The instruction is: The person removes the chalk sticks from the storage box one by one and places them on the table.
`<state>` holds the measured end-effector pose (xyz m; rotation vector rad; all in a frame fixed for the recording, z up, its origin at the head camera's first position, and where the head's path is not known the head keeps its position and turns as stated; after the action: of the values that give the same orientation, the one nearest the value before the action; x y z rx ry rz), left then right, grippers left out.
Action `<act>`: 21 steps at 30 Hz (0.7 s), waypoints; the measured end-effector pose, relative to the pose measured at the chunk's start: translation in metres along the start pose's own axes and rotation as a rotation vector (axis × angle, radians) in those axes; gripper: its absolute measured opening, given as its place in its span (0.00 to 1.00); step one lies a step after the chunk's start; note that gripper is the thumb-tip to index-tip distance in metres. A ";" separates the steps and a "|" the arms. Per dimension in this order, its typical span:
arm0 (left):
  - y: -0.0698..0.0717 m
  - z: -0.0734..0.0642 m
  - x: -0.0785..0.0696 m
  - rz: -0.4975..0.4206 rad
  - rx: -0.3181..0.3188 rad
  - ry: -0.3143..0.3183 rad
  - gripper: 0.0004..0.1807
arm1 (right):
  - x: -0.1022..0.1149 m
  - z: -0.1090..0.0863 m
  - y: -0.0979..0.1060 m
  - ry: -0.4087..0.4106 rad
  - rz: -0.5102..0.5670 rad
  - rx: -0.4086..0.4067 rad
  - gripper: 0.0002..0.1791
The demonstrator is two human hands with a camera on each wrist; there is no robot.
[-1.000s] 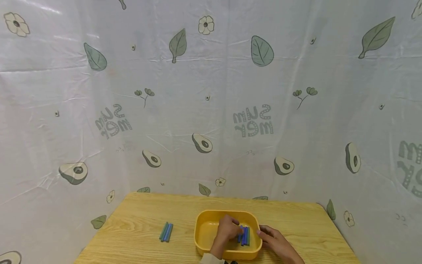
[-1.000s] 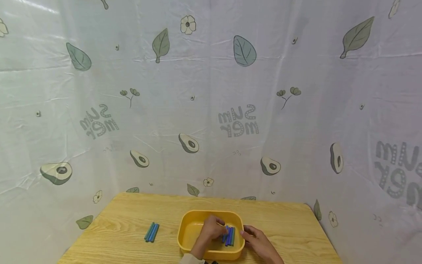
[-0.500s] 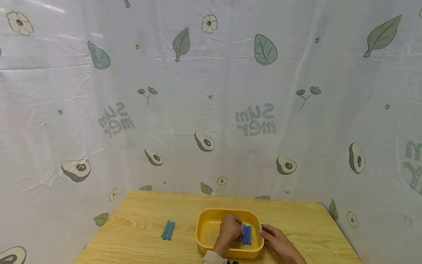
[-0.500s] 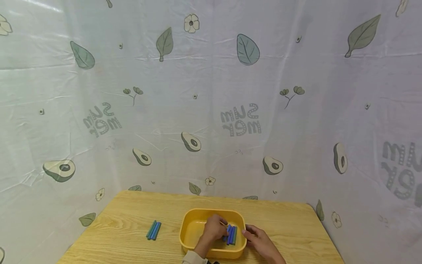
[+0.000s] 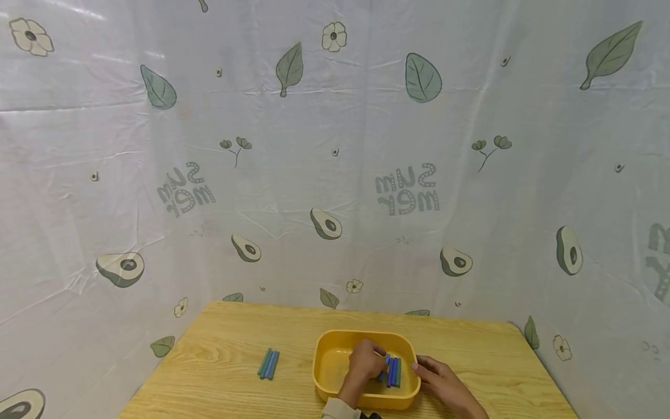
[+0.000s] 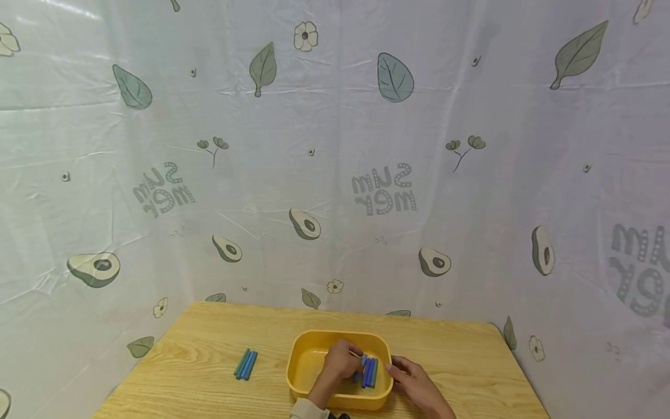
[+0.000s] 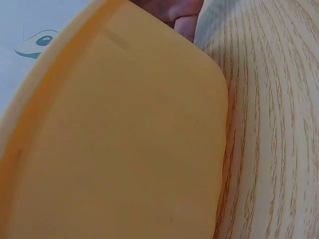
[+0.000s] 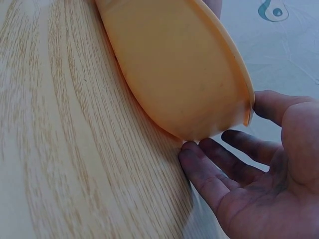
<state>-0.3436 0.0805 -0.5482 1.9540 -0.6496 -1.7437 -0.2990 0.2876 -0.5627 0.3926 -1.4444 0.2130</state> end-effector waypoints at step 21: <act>-0.002 0.005 0.007 -0.128 0.056 0.048 0.11 | 0.000 0.000 0.000 -0.005 -0.011 -0.010 0.43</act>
<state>-0.3474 0.0776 -0.5555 2.1110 -0.5735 -1.7645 -0.2991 0.2875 -0.5629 0.3930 -1.4473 0.1966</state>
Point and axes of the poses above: each hand's wrist, its own z-axis towards the middle knuckle, its own y-axis out of the back of the hand, x = y × z, the point moved 3 cm from there along z, towards the middle knuckle, and after that the axes turned 12 degrees about y, right-handed, at the moved point
